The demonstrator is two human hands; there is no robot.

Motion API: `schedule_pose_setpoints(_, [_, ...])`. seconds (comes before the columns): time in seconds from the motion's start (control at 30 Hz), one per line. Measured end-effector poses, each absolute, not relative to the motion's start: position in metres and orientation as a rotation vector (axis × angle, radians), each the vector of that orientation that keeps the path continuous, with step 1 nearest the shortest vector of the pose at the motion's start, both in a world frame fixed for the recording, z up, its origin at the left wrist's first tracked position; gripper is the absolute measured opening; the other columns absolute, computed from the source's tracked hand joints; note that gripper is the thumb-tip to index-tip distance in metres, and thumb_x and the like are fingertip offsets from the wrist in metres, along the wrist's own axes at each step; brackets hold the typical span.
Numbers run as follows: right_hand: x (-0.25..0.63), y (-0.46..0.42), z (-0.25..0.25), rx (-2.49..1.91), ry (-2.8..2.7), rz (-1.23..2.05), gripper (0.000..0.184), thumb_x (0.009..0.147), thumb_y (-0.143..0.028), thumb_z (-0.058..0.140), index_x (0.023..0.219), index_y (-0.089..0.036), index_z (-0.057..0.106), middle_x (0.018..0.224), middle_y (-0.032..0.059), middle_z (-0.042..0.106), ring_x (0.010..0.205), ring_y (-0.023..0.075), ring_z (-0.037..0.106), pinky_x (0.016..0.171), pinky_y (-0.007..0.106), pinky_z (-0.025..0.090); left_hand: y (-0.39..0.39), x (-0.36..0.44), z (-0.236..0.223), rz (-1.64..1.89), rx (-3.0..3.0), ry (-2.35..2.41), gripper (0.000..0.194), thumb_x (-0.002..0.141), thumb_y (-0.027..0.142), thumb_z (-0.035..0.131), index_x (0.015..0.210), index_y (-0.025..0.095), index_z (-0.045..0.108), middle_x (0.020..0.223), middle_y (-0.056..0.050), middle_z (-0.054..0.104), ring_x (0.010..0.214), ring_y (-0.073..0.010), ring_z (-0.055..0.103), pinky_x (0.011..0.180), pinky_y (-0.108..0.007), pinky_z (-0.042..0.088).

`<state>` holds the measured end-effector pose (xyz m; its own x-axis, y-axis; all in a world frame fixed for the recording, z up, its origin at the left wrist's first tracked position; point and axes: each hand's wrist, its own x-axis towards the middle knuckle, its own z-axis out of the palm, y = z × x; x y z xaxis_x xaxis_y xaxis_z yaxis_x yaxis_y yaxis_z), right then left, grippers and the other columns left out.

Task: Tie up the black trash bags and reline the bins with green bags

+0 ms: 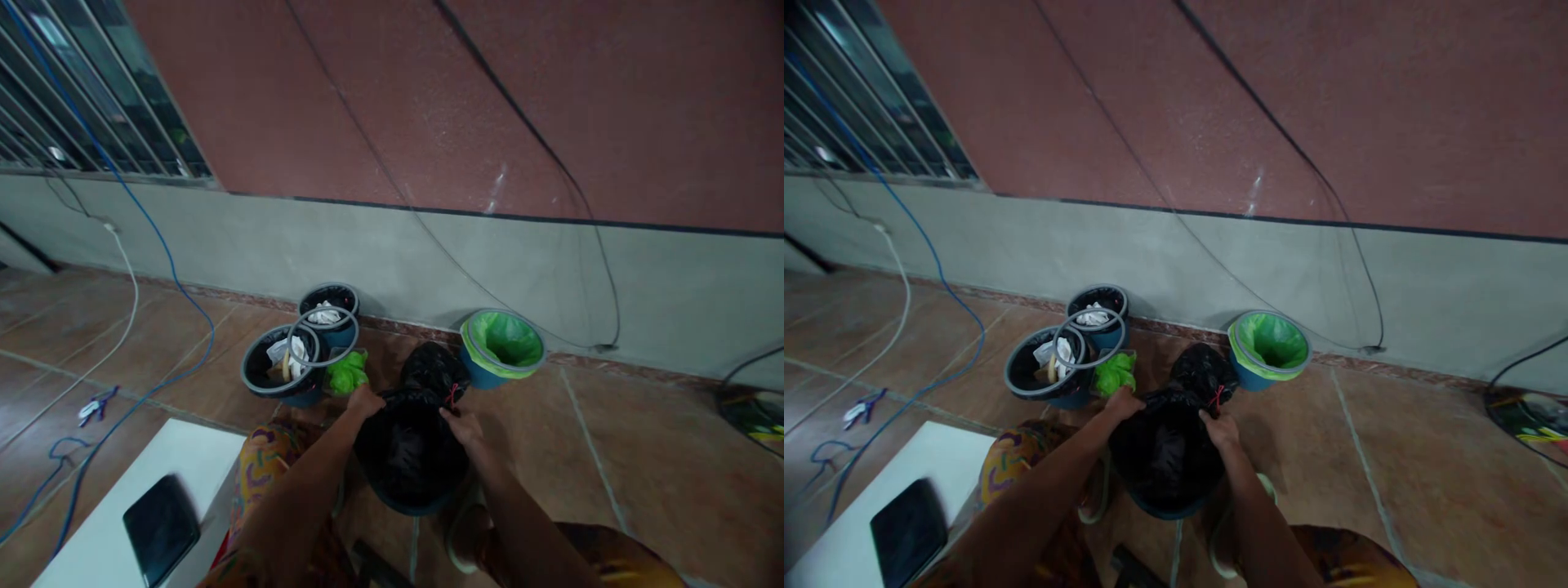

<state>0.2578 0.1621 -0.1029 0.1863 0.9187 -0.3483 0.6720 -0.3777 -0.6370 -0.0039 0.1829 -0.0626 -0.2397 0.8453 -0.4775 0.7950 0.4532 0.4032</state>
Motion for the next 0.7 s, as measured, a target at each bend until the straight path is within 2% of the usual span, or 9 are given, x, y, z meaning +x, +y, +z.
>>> schedule_pose_setpoints(0.07, [0.255, 0.164, -0.106, -2.149, -1.523, 0.972, 0.022, 0.075, -0.032, 0.060, 0.089, -0.022, 0.074, 0.089, 0.0073, 0.075, 0.088, 0.0232, 0.069, 0.076, 0.029, 0.051, 0.184, -0.003, -0.062, 0.051, 1.415, 2.037, 0.022, 0.073, 0.014, 0.061, 0.093, 0.011, 0.069, 0.095, -0.014, 0.072, 0.093, -0.0249, 0.067, 0.079, -0.031, 0.049])
schedule_pose_setpoints(0.17, [0.257, 0.163, -0.108, -2.169, -1.487, 0.915, 0.025, 0.074, -0.024, 0.055, 0.089, -0.022, 0.074, 0.093, 0.0074, 0.075, 0.088, 0.0228, 0.069, 0.079, 0.029, 0.050, 0.184, -0.003, -0.060, 0.060, 1.485, 2.022, 0.026, 0.076, 0.008, 0.053, 0.093, 0.015, 0.071, 0.101, -0.012, 0.072, 0.100, -0.0235, 0.065, 0.086, -0.031, 0.048])
schedule_pose_setpoints(0.33, [0.263, 0.150, -0.106, -1.995, -1.365, 0.896, 0.032, 0.075, -0.031, 0.047, 0.091, -0.018, 0.072, 0.089, 0.0073, 0.075, 0.082, 0.0220, 0.069, 0.075, 0.030, 0.051, 0.178, -0.010, -0.054, 0.337, 1.580, 1.998, 0.032, 0.080, 0.008, 0.048, 0.099, 0.017, 0.072, 0.103, -0.007, 0.072, 0.100, -0.0168, 0.064, 0.089, -0.023, 0.045])
schedule_pose_setpoints(0.43, [0.268, 0.130, -0.105, -1.834, -1.247, 0.912, 0.033, 0.072, -0.036, 0.047, 0.087, -0.018, 0.070, 0.078, 0.0061, 0.073, 0.070, 0.0219, 0.067, 0.066, 0.031, 0.050, 0.167, -0.019, -0.052, 0.494, 1.498, 2.057, 0.032, 0.080, 0.007, 0.049, 0.097, 0.017, 0.073, 0.103, -0.007, 0.072, 0.099, -0.0173, 0.065, 0.088, -0.024, 0.046])
schedule_pose_setpoints(0.53, [0.272, 0.112, -0.104, -1.882, -1.272, 0.881, 0.030, 0.070, -0.032, 0.047, 0.083, -0.018, 0.070, 0.073, 0.0054, 0.072, 0.066, 0.0222, 0.065, 0.063, 0.031, 0.049, 0.153, -0.027, -0.053, 0.596, 1.412, 2.110, 0.030, 0.077, 0.004, 0.050, 0.090, 0.017, 0.074, 0.099, -0.007, 0.073, 0.096, -0.0181, 0.065, 0.089, -0.026, 0.047])
schedule_pose_setpoints(0.63, [0.270, 0.107, -0.096, -1.996, -1.366, 0.824, 0.030, 0.069, -0.023, 0.046, 0.086, -0.019, 0.070, 0.079, 0.0058, 0.073, 0.074, 0.0229, 0.067, 0.070, 0.032, 0.049, 0.142, -0.030, -0.054, 0.591, 1.385, 2.143, 0.030, 0.077, 0.003, 0.050, 0.089, 0.016, 0.074, 0.097, -0.006, 0.073, 0.096, -0.0174, 0.065, 0.089, -0.025, 0.046])
schedule_pose_setpoints(0.7, [0.260, 0.113, -0.087, -1.979, -1.463, 0.800, 0.035, 0.070, -0.018, 0.046, 0.096, -0.019, 0.069, 0.091, 0.0057, 0.073, 0.084, 0.0217, 0.068, 0.079, 0.032, 0.050, 0.139, -0.030, -0.054, 0.574, 1.397, 2.139, 0.030, 0.078, 0.003, 0.050, 0.090, 0.017, 0.074, 0.098, -0.005, 0.073, 0.096, -0.0165, 0.065, 0.089, -0.024, 0.046])
